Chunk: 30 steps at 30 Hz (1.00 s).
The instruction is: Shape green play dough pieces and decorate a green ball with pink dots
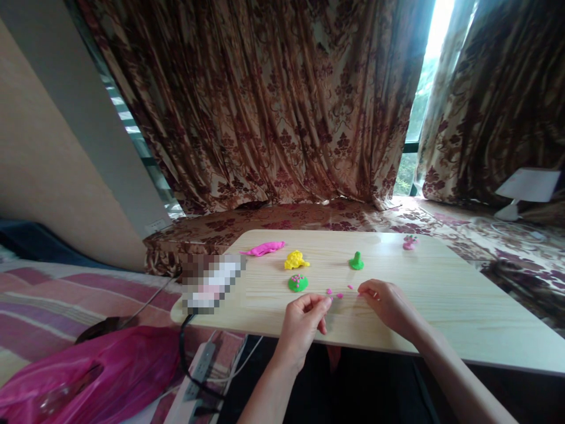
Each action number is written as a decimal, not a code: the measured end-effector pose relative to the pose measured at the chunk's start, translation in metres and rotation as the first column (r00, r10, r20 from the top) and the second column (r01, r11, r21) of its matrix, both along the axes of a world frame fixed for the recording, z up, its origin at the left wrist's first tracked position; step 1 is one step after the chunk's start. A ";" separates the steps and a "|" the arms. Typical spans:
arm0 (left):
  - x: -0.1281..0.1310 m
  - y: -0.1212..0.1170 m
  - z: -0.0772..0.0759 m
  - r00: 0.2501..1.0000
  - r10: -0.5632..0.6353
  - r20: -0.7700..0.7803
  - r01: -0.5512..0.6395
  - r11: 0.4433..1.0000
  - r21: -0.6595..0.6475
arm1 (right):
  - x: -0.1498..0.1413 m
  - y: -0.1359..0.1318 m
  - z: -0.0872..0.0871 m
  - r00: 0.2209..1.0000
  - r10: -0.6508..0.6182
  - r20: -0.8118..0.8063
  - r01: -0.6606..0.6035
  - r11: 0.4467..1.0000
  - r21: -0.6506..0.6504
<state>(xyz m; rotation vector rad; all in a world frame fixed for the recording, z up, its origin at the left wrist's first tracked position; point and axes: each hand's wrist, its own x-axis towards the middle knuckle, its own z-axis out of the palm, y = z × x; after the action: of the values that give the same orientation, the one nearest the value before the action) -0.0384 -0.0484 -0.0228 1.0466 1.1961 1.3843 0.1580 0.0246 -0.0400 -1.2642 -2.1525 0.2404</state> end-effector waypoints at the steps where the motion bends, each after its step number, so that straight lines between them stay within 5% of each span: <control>1: -0.001 0.001 -0.001 1.000 -0.005 -0.010 0.005 1.000 0.004 | 0.002 0.000 0.001 1.000 0.000 0.001 0.000 1.000 0.001; 6: -0.004 0.005 -0.011 0.997 -0.064 -0.044 0.065 0.998 0.023 | 0.000 -0.012 0.014 1.000 -0.001 -0.032 0.002 1.000 0.025; 15: -0.001 0.003 -0.011 0.989 -0.146 -0.017 0.147 0.988 0.051 | -0.047 -0.055 0.039 0.926 0.303 -0.225 -0.314 0.949 -0.013; 24: -0.004 0.003 -0.009 0.996 -0.037 0.078 0.037 0.999 -0.001 | -0.019 -0.028 0.025 0.981 0.052 -0.185 -0.033 0.994 0.105; 30: -0.007 0.005 -0.011 0.994 -0.065 0.091 0.065 0.998 0.003 | -0.020 -0.023 0.009 0.995 0.098 -0.032 -0.097 0.995 0.031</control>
<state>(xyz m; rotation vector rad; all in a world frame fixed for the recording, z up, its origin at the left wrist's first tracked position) -0.0452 -0.0435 -0.0336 1.0028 1.0861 1.3670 0.1376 0.0018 -0.0307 -1.1325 -2.1838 0.2673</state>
